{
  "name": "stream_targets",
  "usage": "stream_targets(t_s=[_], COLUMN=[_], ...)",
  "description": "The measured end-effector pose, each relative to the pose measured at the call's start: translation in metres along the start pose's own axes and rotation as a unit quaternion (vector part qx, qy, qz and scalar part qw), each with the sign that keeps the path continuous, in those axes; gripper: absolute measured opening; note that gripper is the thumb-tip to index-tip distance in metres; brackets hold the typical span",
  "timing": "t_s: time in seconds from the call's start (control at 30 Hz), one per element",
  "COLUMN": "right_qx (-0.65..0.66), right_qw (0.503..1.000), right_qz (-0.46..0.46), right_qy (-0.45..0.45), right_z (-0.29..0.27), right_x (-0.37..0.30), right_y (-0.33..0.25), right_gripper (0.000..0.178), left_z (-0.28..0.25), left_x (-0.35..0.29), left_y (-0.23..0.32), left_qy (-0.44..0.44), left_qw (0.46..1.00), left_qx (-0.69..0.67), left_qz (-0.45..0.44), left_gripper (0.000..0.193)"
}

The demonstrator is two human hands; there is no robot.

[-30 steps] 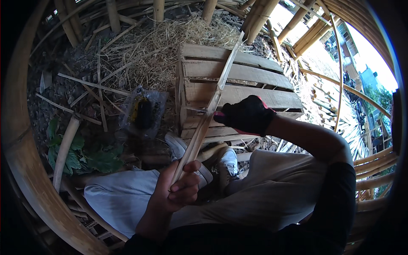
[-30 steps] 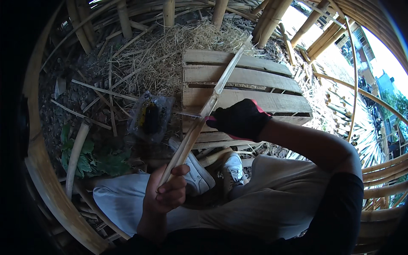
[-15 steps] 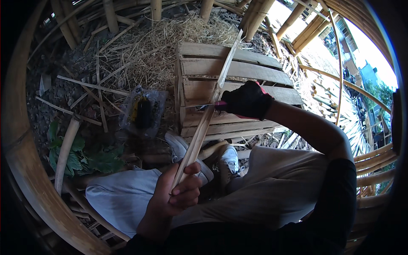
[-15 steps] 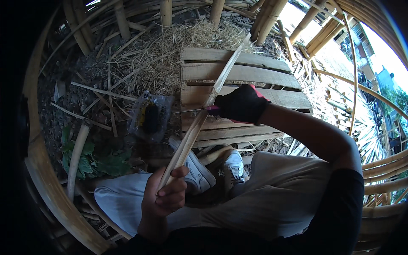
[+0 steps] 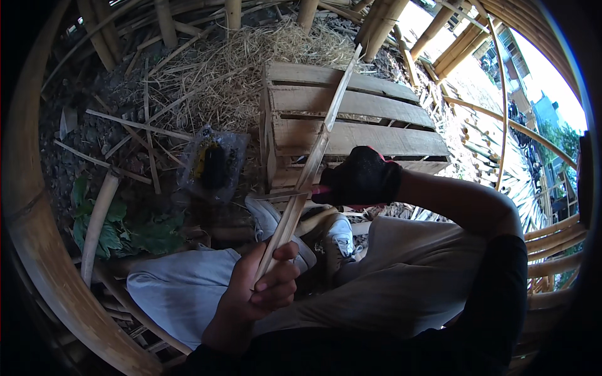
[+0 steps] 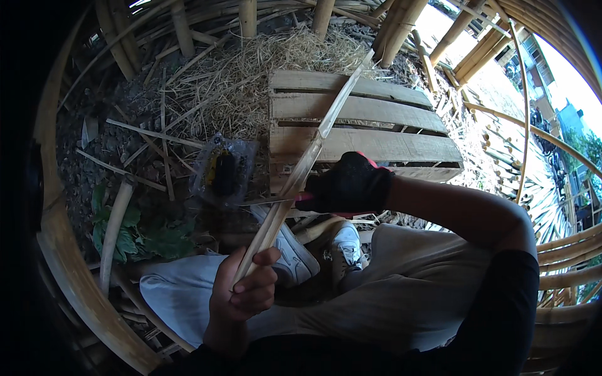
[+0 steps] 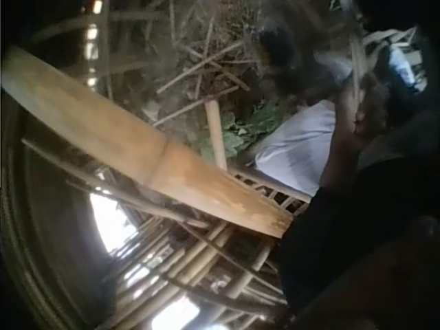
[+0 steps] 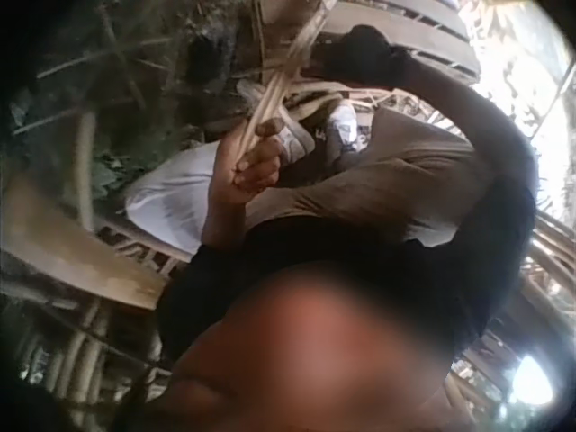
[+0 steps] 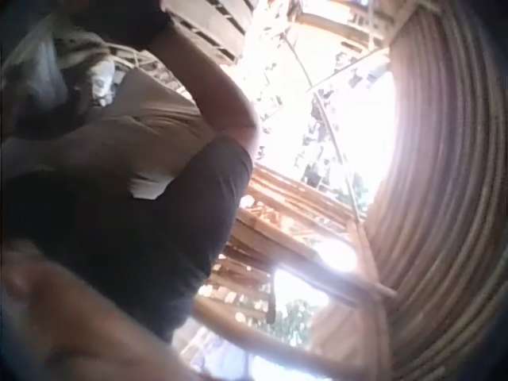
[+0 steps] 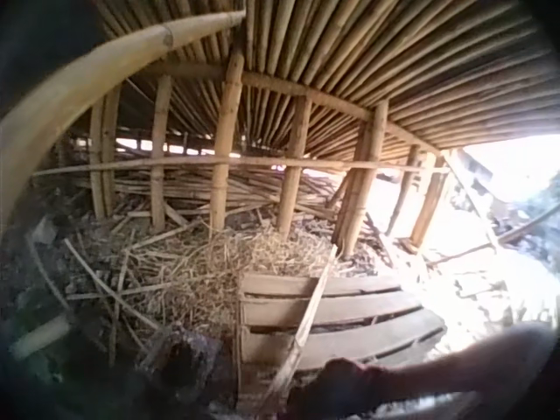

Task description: The person sits on the ground and uses a knife to shave and smooth a thin bamboo stick. They hold the stick with one hand and carefully scrape along its length with the other, producing fine shavings.

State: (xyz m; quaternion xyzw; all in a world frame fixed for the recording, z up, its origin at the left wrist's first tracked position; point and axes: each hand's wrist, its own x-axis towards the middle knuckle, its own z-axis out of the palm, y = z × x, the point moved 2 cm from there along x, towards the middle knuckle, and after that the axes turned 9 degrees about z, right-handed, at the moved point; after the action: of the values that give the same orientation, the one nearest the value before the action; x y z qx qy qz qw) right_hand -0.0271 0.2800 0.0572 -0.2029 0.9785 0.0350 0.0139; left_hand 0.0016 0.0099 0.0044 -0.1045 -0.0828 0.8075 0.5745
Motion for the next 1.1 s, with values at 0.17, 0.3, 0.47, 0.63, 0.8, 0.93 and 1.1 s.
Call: stream_targets(t_s=[0.17, 0.3, 0.47, 0.63, 0.8, 0.93, 1.1], right_qx=[-0.092, -0.009, -0.085, -0.039, -0.076, -0.103, -0.063], right_qw=[0.991, 0.999, 0.972, 0.994, 0.978, 0.972, 0.992], right_qz=[0.093, 0.028, 0.187, 0.092, 0.146, 0.190, 0.065], right_qy=[-0.040, 0.019, -0.117, -0.054, -0.128, -0.092, -0.087], right_z=[0.000, -0.005, 0.000, 0.008, -0.018, -0.004, 0.004], right_x=[0.010, -0.001, 0.015, 0.001, 0.011, 0.017, 0.007], right_y=[0.028, 0.000, 0.025, 0.023, 0.009, 0.039, 0.011], right_gripper=[0.043, 0.039, 0.045, 0.046, 0.039, 0.056, 0.050], left_z=[-0.004, 0.005, -0.008, 0.001, -0.005, -0.005, -0.011], left_x=[0.000, -0.004, 0.006, -0.001, 0.006, 0.003, 0.011], left_y=[0.010, 0.010, 0.009, 0.005, 0.011, 0.003, 0.009], left_qy=[-0.008, -0.038, -0.002, -0.022, -0.017, -0.001, -0.017], left_qw=[0.999, 0.999, 1.000, 1.000, 1.000, 1.000, 1.000], left_qx=[-0.037, -0.008, -0.016, 0.004, -0.019, -0.006, -0.007], left_qz=[0.004, -0.017, -0.008, -0.014, 0.001, -0.003, 0.003], left_gripper=[0.030, 0.029, 0.028, 0.026, 0.027, 0.028, 0.029])
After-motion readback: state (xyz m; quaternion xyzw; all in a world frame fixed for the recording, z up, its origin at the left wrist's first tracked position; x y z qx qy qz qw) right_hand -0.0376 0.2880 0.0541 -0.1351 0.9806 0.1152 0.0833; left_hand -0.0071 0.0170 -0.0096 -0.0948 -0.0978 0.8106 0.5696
